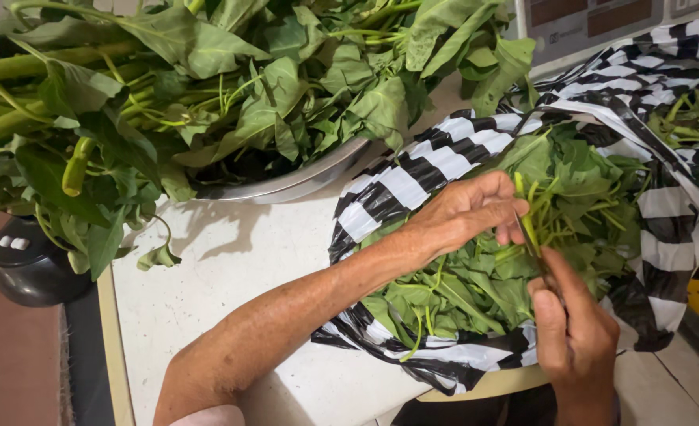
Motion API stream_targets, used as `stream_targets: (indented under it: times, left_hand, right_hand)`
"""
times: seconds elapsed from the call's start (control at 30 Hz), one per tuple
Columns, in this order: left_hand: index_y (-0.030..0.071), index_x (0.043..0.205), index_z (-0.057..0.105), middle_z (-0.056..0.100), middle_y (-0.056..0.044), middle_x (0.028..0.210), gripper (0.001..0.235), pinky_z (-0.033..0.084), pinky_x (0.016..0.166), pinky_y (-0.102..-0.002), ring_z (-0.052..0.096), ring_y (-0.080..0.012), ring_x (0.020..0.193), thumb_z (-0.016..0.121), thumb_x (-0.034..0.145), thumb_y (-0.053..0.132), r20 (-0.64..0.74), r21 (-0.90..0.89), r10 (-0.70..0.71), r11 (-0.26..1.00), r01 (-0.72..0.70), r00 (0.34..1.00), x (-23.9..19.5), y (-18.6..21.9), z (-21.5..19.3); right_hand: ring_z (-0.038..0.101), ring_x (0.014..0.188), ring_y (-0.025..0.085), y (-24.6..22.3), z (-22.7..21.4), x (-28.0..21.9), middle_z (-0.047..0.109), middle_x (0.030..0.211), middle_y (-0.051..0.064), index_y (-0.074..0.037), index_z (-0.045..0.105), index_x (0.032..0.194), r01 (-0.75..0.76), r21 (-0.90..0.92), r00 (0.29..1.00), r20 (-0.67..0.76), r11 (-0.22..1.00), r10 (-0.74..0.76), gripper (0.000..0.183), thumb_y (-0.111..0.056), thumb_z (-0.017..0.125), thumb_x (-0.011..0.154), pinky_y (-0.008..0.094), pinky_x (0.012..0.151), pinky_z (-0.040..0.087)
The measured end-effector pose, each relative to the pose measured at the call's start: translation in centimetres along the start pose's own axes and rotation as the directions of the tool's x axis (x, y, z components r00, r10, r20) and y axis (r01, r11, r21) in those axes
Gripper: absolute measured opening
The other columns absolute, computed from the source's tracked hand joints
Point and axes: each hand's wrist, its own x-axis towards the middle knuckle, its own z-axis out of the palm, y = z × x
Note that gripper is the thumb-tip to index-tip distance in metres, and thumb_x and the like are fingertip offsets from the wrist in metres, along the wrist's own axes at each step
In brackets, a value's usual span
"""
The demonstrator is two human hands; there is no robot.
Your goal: The person trims leafy green vegetables by hand, snapping off stems and leaves and placing them into a black-and-white patterned bag. The person repeatedly picks up bunches from a metal bowl, separates the edible parts, and discards the stems.
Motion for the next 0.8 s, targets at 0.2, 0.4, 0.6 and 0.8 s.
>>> stream_targets:
  times: [0.2,0.4,0.6,0.8]
  left_hand:
    - [0.003,0.106,0.056,0.071,-0.011,0.091,0.020,0.055,0.081,-0.033,0.067,-0.0183,0.087,0.055,0.107,0.023,0.067,-0.061,0.011,0.998,-0.007,0.998,0.0,0.3,1.0]
    - [0.000,0.107,0.057,0.071,-0.012,0.091,0.025,0.056,0.081,-0.034,0.066,-0.0190,0.088,0.056,0.109,0.026,0.084,-0.040,-0.028,0.999,0.031,0.996,-0.4,0.8,1.8]
    - [-0.001,0.114,0.059,0.071,-0.011,0.092,0.027,0.059,0.083,-0.033,0.069,-0.0190,0.089,0.052,0.105,0.024,0.118,0.016,-0.056,0.998,0.055,0.991,-0.4,2.4,2.1]
    - [-0.002,0.127,0.059,0.072,-0.011,0.094,0.037,0.058,0.084,-0.034,0.069,-0.0210,0.090,0.047,0.106,0.026,0.083,0.218,-0.097,0.973,0.077,0.992,-0.9,5.2,2.6]
  right_hand:
    - [0.062,0.088,0.015,-0.4,0.1,-0.1,0.068,0.100,0.010,0.004,0.059,0.140,0.008,0.069,1.000,-0.022,0.998,-0.006,0.039,-0.012,0.052,0.105,0.028,0.083,0.050]
    - [0.064,0.089,0.015,-0.4,0.1,-0.1,0.070,0.106,0.012,0.003,0.059,0.139,-0.001,0.058,0.999,-0.052,0.998,0.004,0.039,-0.014,0.052,0.104,0.027,0.084,0.051]
    - [0.064,0.095,0.016,-0.1,-0.1,-0.5,0.069,0.108,0.012,0.004,0.059,0.140,-0.004,0.108,0.997,-0.078,0.994,0.012,0.041,-0.018,0.053,0.105,0.027,0.089,0.051]
    - [0.058,0.094,0.013,0.1,-0.2,-0.9,0.065,0.111,0.008,0.005,0.058,0.141,0.010,0.277,0.998,-0.068,0.961,0.009,0.045,-0.027,0.053,0.109,0.024,0.085,0.048]
